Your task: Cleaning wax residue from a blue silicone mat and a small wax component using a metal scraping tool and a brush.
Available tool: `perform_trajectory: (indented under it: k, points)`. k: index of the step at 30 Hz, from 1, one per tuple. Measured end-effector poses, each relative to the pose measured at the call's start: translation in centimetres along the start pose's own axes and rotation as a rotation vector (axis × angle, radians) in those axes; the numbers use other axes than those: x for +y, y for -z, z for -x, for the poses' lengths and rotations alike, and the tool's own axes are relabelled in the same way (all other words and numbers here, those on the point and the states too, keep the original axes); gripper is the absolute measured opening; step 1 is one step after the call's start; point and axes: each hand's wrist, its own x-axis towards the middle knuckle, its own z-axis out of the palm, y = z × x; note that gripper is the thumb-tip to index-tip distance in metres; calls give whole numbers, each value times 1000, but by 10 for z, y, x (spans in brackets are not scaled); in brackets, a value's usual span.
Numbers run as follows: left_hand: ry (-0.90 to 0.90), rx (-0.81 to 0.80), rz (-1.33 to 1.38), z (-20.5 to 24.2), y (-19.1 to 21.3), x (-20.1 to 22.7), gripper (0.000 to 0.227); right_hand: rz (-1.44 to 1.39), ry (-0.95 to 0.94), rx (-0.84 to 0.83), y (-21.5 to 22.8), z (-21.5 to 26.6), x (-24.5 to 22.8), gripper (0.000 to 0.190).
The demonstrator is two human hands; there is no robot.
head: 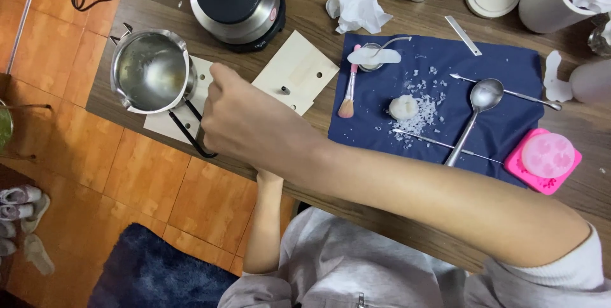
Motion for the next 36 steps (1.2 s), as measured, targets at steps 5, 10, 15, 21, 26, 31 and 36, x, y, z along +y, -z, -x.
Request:
perform_trajectory:
  k: [5, 10, 15, 21, 26, 31, 36]
  points:
    - [15, 6, -6, 1, 4, 2, 36, 30, 20, 50, -6, 1, -3, 47]
    - [22, 8, -4, 0, 4, 3, 36, 104, 18, 8, -8, 2, -4, 49]
    - [30, 8, -2, 0, 4, 5, 37, 102, 27, -15, -12, 2, -5, 51]
    - [27, 9, 9, -3, 0, 6, 37, 2, 53, -103, -1, 4, 3, 50]
    - [35, 7, 13, -2, 0, 9, 38, 28, -1, -4, -9, 4, -1, 42]
    - [37, 15, 16, -4, 1, 9, 39, 134, 8, 12, -11, 5, -3, 47]
    - [44, 15, 23, -1, 3, 13, 39, 124, 34, -45, -16, 1, -4, 45]
